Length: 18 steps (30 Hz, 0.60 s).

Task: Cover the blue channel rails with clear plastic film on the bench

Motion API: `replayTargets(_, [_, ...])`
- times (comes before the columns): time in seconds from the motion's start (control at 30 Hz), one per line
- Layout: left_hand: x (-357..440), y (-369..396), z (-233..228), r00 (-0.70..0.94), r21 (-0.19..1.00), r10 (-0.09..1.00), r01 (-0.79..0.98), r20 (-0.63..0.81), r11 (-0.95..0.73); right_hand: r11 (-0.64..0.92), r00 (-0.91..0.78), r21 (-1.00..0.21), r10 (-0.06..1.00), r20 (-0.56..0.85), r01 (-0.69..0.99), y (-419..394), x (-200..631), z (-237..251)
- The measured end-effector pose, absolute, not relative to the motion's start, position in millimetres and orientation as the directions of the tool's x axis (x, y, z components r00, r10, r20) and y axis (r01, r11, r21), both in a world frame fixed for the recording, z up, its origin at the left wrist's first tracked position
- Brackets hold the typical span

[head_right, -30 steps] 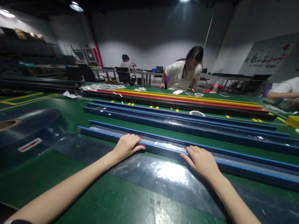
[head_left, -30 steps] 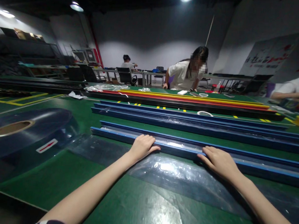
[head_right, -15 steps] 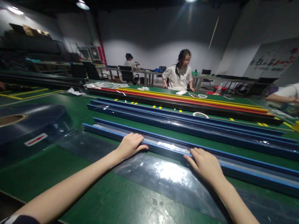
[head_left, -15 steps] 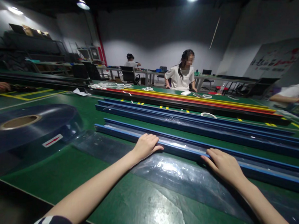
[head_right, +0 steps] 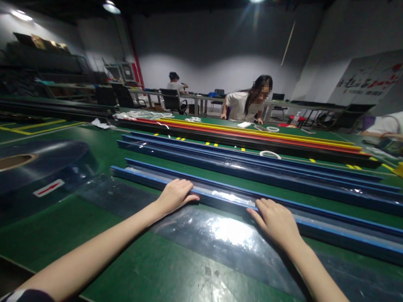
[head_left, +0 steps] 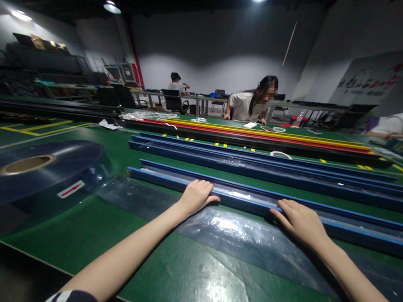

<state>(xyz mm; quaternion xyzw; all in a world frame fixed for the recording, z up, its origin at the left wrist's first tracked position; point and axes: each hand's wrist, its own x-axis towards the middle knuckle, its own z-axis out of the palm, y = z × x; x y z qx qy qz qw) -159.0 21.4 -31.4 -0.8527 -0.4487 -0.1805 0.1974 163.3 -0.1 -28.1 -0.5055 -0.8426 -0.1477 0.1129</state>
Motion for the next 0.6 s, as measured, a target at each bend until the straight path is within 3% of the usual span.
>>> replayTargets(0.3, [-158.4, 21.2, -32.2, 0.536, -0.205, 0.674, 0.836, 0.508, -0.51, 0.437, -0.463, 0.155, 0.817, 0.343, 0.886, -1.5, 162.4, -26.4])
replayTargets(0.6, [-159.0, 20.0, -32.5, 0.518, -0.156, 0.699, 0.843, 0.493, -0.515, 0.439, -0.461, 0.145, 0.821, 0.337, 0.887, -2.5, 161.2, -24.3])
